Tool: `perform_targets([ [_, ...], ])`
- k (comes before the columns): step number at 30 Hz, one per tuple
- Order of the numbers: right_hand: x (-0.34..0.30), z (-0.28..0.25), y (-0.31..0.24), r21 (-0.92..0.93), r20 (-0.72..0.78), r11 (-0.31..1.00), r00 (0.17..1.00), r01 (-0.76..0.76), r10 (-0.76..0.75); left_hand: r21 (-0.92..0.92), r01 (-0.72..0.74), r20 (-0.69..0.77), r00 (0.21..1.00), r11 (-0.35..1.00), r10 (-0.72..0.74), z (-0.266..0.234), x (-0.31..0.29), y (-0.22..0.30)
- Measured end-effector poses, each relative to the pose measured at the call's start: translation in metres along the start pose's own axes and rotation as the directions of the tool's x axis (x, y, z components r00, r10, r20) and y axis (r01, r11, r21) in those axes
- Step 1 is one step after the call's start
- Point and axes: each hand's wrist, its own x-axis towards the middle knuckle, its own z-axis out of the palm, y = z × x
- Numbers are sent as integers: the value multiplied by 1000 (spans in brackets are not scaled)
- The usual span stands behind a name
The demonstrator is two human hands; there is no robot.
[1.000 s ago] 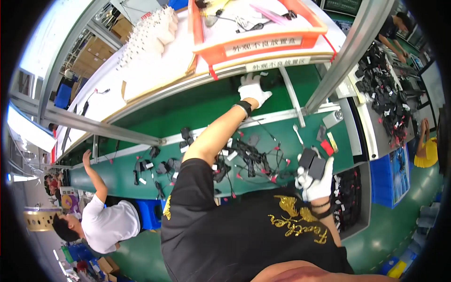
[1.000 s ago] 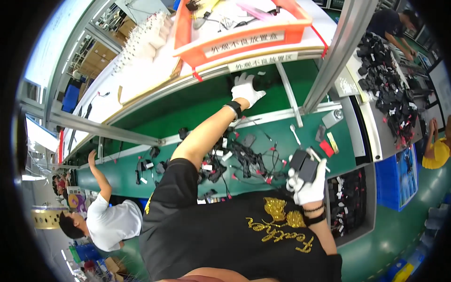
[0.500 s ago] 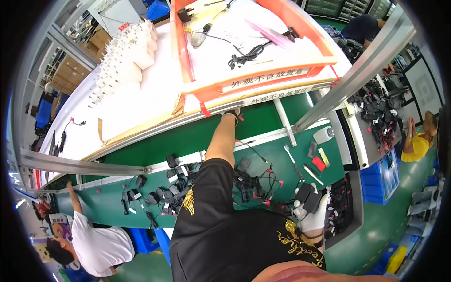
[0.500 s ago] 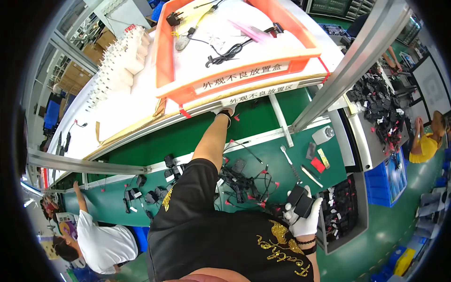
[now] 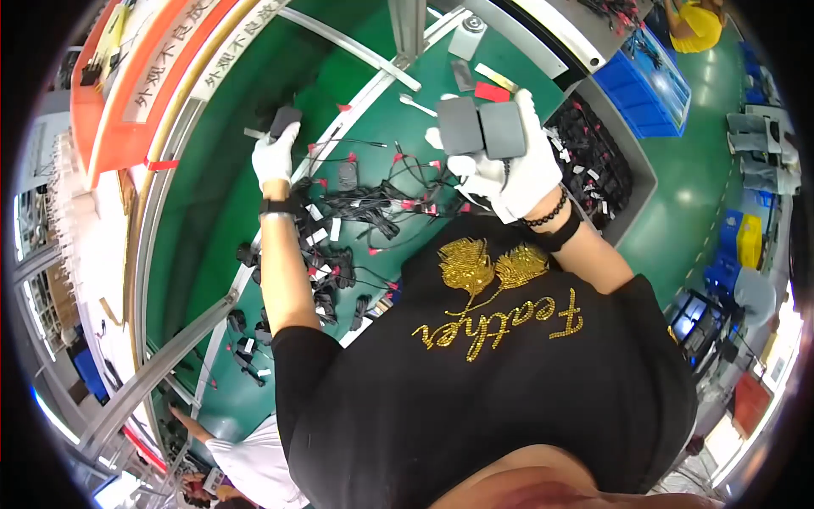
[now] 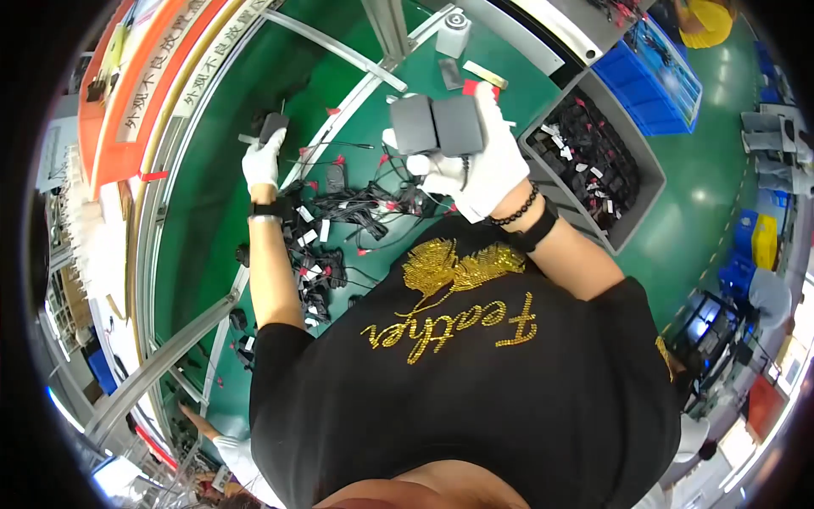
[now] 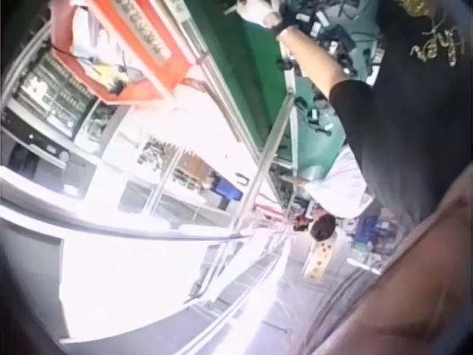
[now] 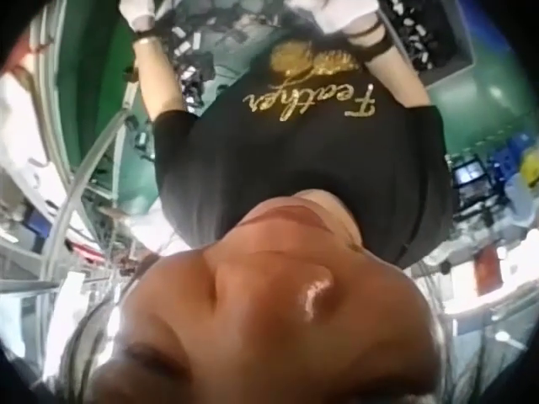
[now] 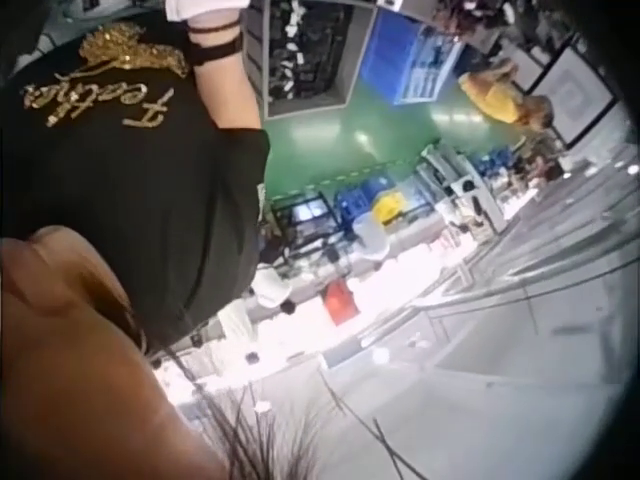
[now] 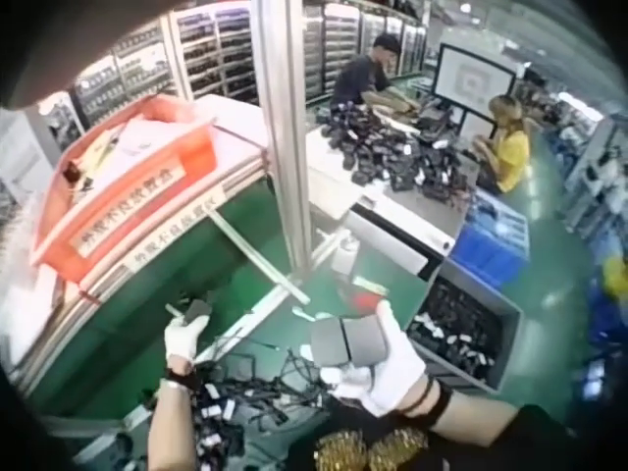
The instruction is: The person picks up a power adapter, turns it over, and wipes it with a cotton swab before picking up a second adapter and placing both into a plastic bin. This process is repeated with several more pairs of power adapters from the table.
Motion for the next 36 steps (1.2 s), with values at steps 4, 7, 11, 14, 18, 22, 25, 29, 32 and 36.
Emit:
perform_targets([
  [4,-9,6,-5,-30,55,999,998,-19,21,23,-29,-57,998,999,30,10,-72,20],
  [7,-20,5,-8,-90,75,996,997,-20,27,10,-97,-6,995,995,97,27,-114,22],
  [11,-29,-5,-13,-100,288,993,954,-58,85,114,-132,12,991,985,132,52,-157,25],
  [14,-35,-16,-12,-10,212,994,971,-110,110,286,-165,74,986,944,150,52,-183,48],
  [18,-36,-30,-4,-122,179,984,972,-128,149,-142,-396,-23,917,907,397,38,-211,113],
  [22,-38,-34,3,-368,216,928,965,-63,151,-239,-544,231,772,804,592,48,-238,173],
  [25,-44,-31,8,-344,85,937,991,-70,105,-337,-378,435,750,862,498,58,-225,188],
  [29,-55,-30,9,-132,-203,977,969,-168,139,-124,-776,204,589,618,782,72,-225,173],
  [32,-59,-38,3,-186,59,974,988,-133,146,-261,-646,169,701,718,693,81,-224,167],
  [36,-56,-51,-8,-48,191,979,961,-196,202,-522,57,464,856,851,228,82,-223,170],
])
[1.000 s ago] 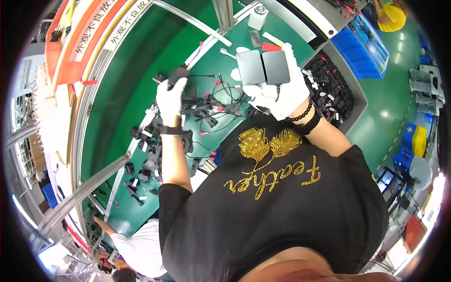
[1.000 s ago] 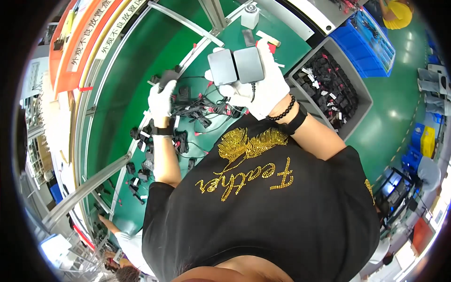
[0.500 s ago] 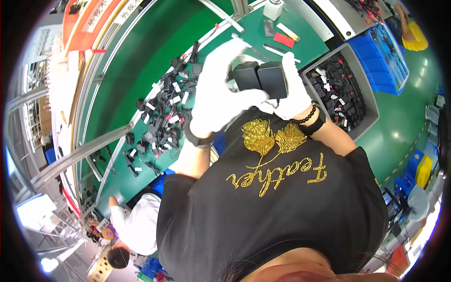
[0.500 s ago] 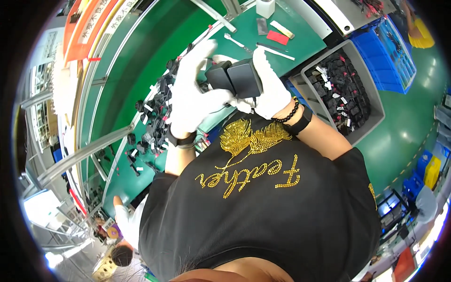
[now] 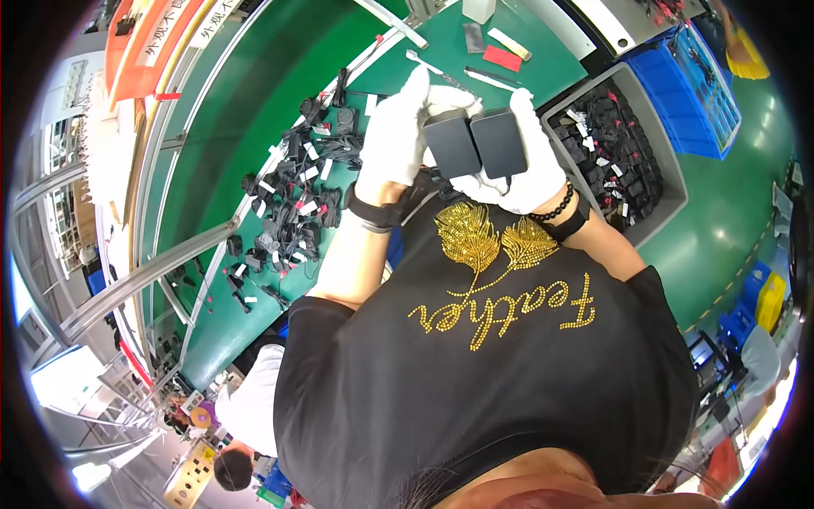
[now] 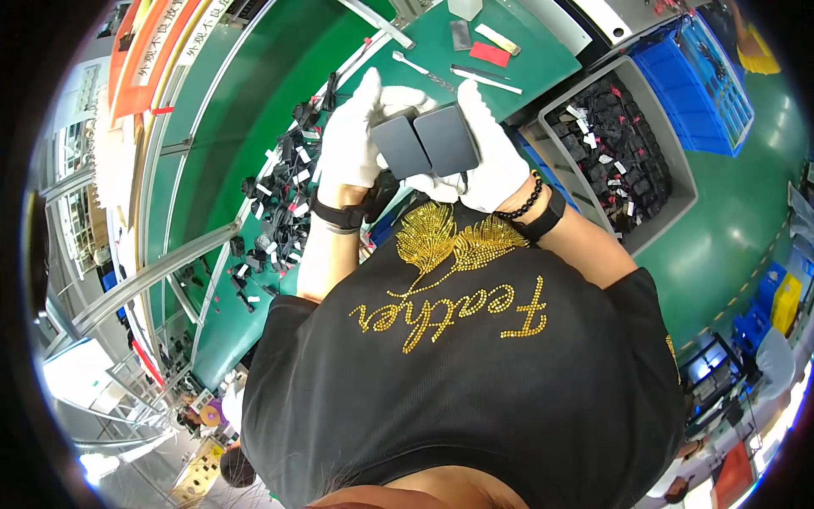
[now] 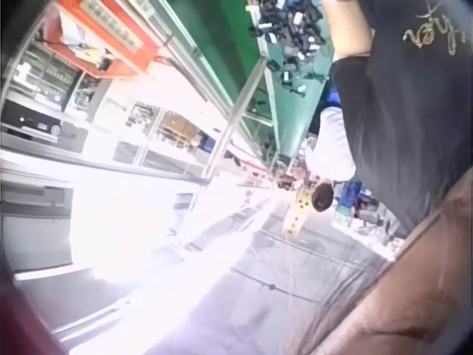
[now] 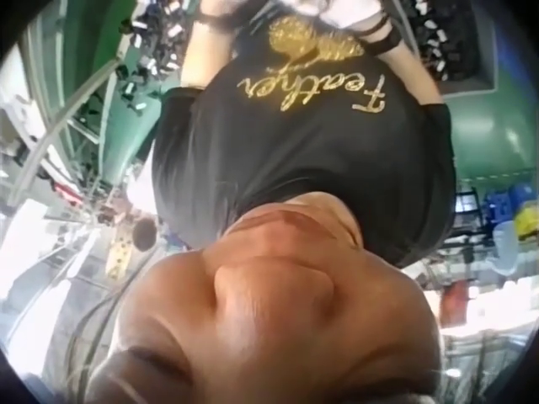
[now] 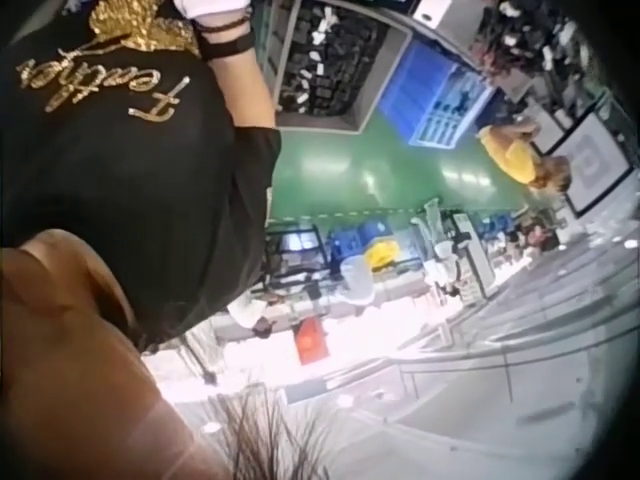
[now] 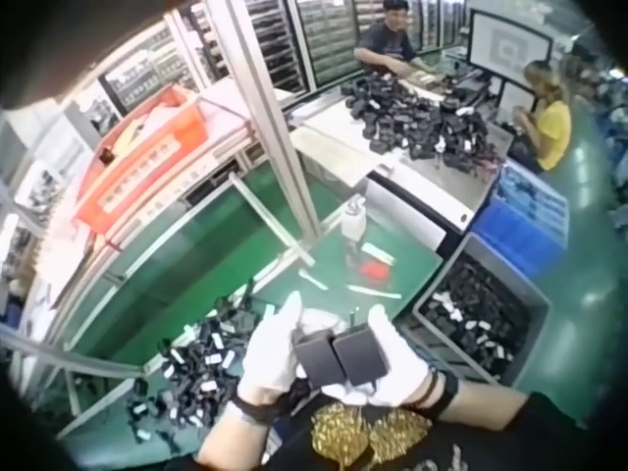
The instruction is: The person picks up a power adapter, turns it over, and wipes it with a cotton swab before picking up a second adapter and placing both into a plastic bin. This process is repeated with several more pairs of power adapters from the table.
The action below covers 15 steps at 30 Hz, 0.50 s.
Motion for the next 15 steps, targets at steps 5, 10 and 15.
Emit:
perform_targets([
  [5,-4,-3,-5,113,139,994,990,1,-16,-297,-16,116,992,955,53,3,-8,10],
  [10,-9,-3,-4,-209,-55,970,989,120,-135,192,-272,89,962,943,259,11,-21,13],
  [15,-6,-7,-4,41,-21,996,996,82,-81,394,-405,43,905,825,424,15,-13,4],
])
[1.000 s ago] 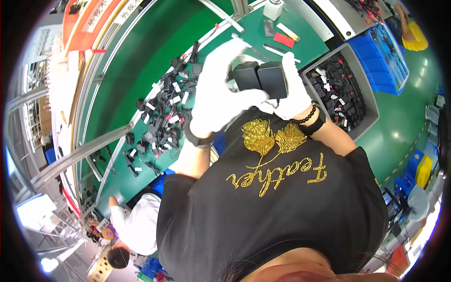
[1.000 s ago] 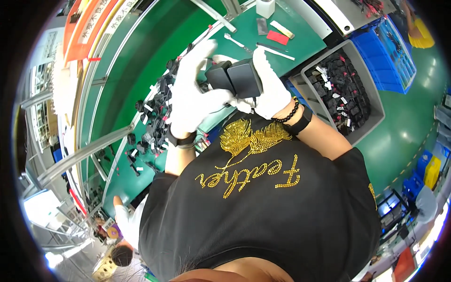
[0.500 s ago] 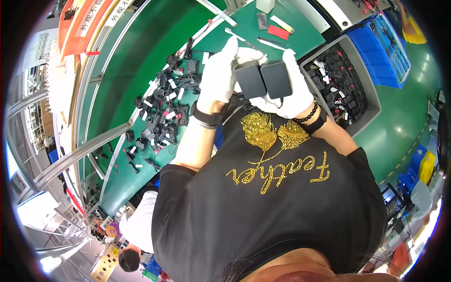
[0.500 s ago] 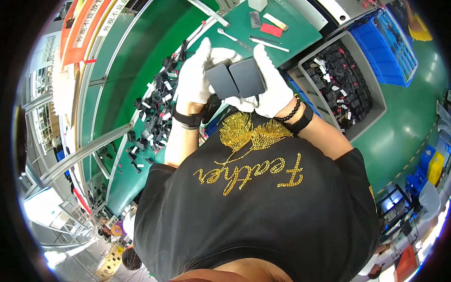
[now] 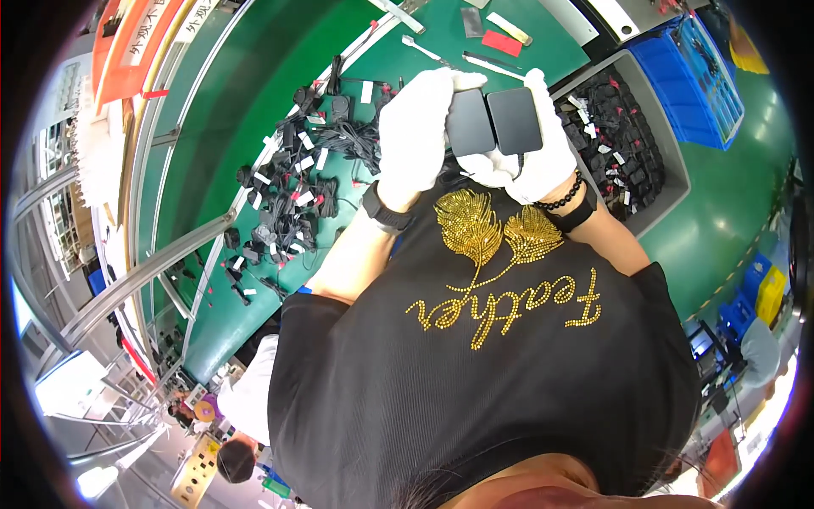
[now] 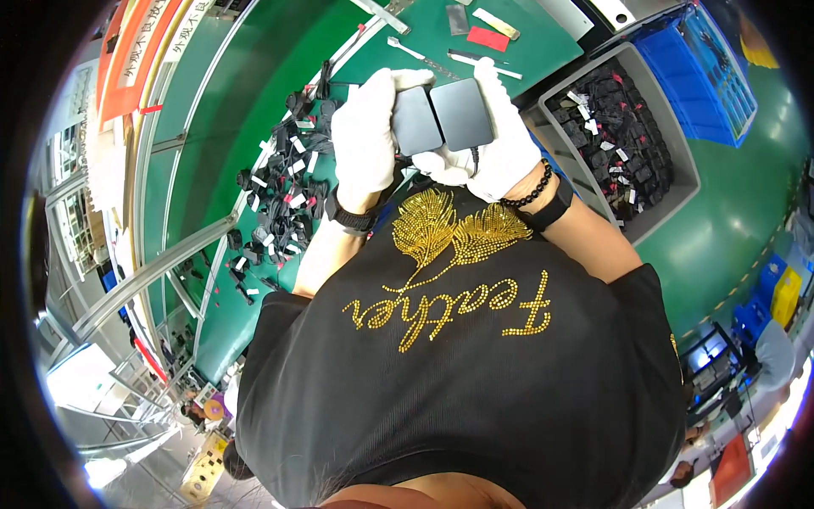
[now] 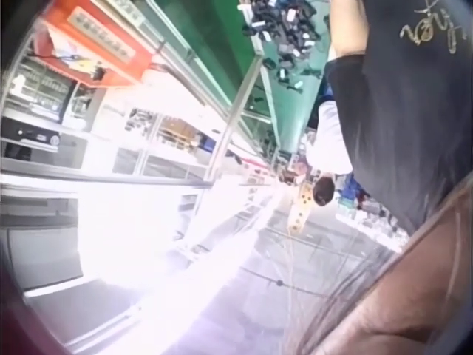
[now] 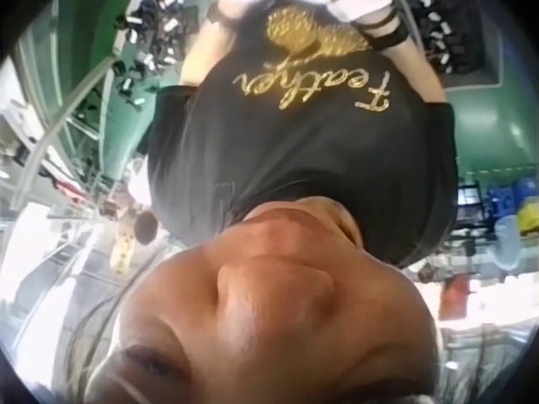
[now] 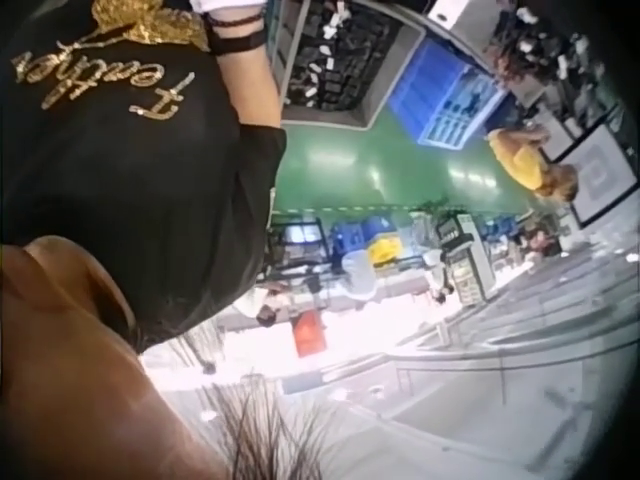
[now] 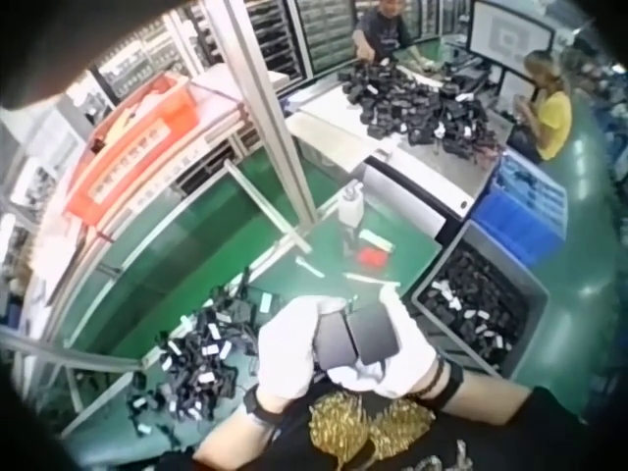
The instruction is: The person picks up a power adapter, turns it over, and wipes it with a cotton swab before picking up a second adapter and placing both into a plastic bin. This process is repeated with several more pairs of power adapters from the table.
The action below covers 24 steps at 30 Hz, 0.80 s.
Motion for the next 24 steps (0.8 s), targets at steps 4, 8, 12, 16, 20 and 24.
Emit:
perform_targets([
  [4,-2,-2,2,-597,-10,741,920,309,-392,-80,79,-51,995,994,-83,4,5,-6],
  [8,-5,-4,5,-881,297,135,752,454,-589,-425,267,40,960,865,-277,5,4,2],
  [12,-7,-5,8,-855,510,-243,662,458,-549,-98,142,56,989,985,-137,8,-1,10],
  [16,-4,-2,17,-890,386,-65,672,450,-632,-112,176,36,984,978,-173,9,-1,6],
  [20,-6,0,10,-668,-60,682,893,297,-446,-30,-26,-31,999,999,25,12,4,0],
  [24,-10,-2,5,-642,-40,700,898,313,-438,-201,194,53,981,960,-187,10,6,-3],
])
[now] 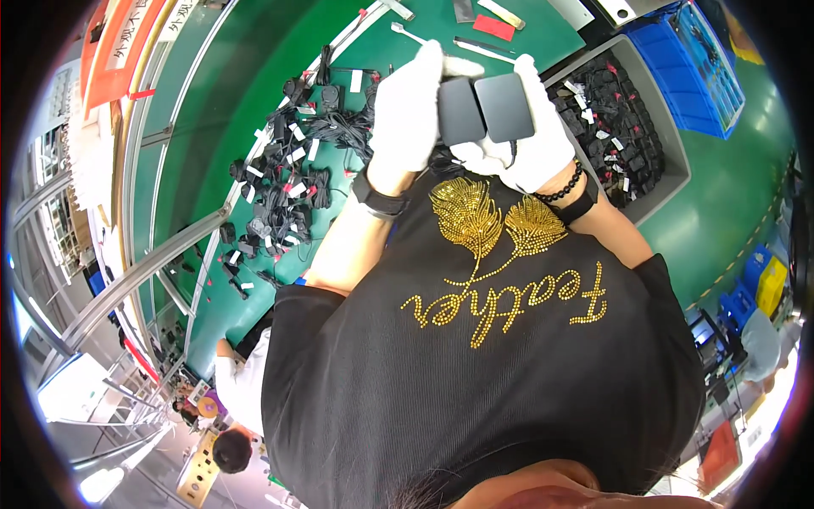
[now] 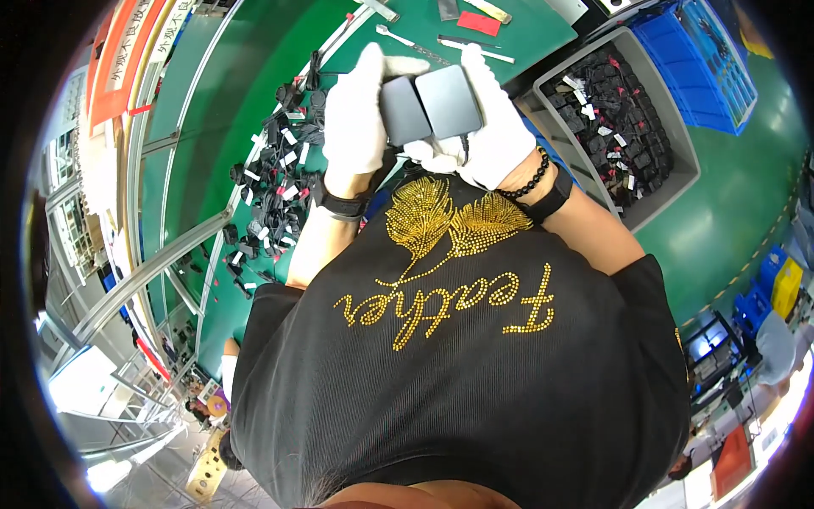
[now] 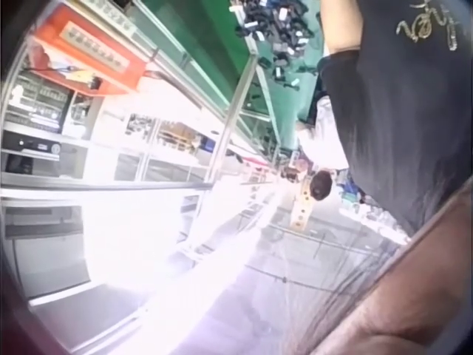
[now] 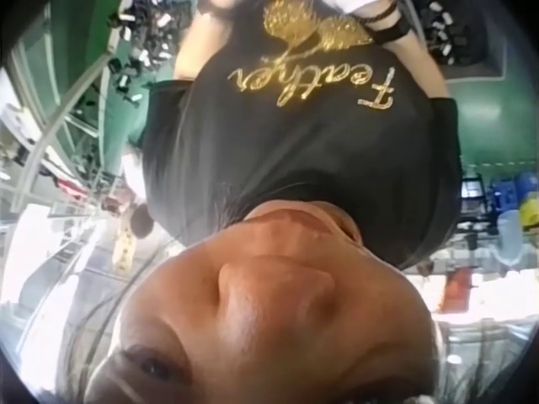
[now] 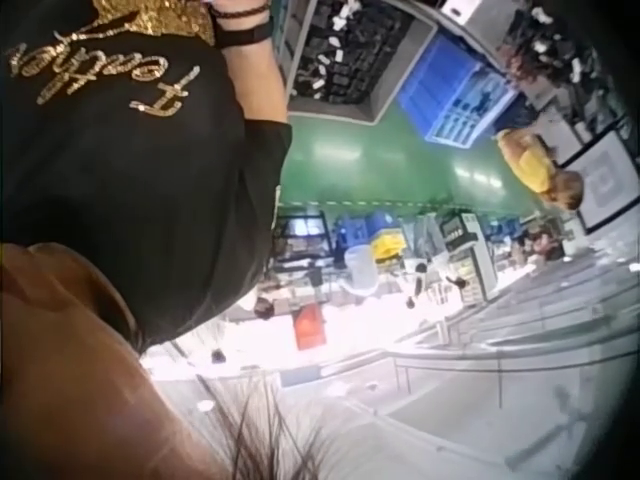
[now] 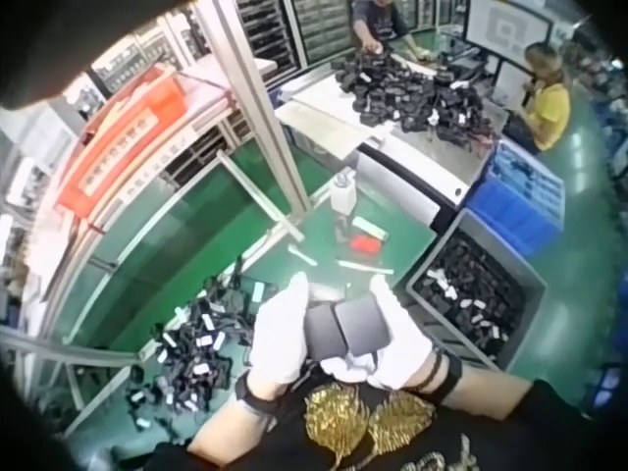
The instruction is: The person picks up a power adapter, turns it over, and wipes it with a cotton swab before picking up a second adapter and placing both into a plastic bin. This process is repeated with several more pairs of power adapters from the table.
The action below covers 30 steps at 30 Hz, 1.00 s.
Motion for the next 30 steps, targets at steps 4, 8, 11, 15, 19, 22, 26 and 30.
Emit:
perform_targets([
  [4,-1,-8,4,-300,56,915,962,270,-266,-474,124,82,992,872,-96,0,-3,-3],
  [8,-5,-16,11,-472,160,769,900,431,-406,-351,38,121,993,936,5,4,-22,-5],
  [11,-5,-19,15,-450,209,761,884,467,-419,-321,27,135,991,947,17,6,-27,-5],
  [15,-8,-18,16,-287,217,852,896,438,-387,-273,8,200,979,962,48,3,-27,-5],
  [19,-8,-22,9,-603,278,622,863,499,-423,-348,40,275,959,937,62,-8,-24,-11],
  [22,-8,-22,7,-674,290,550,861,494,-418,-281,38,310,949,959,54,-14,-20,-16],
  [26,1,-20,6,-555,344,634,843,538,-414,-382,-3,238,966,924,101,-7,-22,-15],
  [30,-4,-9,0,-632,279,591,859,501,-429,-329,15,117,993,944,25,6,-26,-14],
])
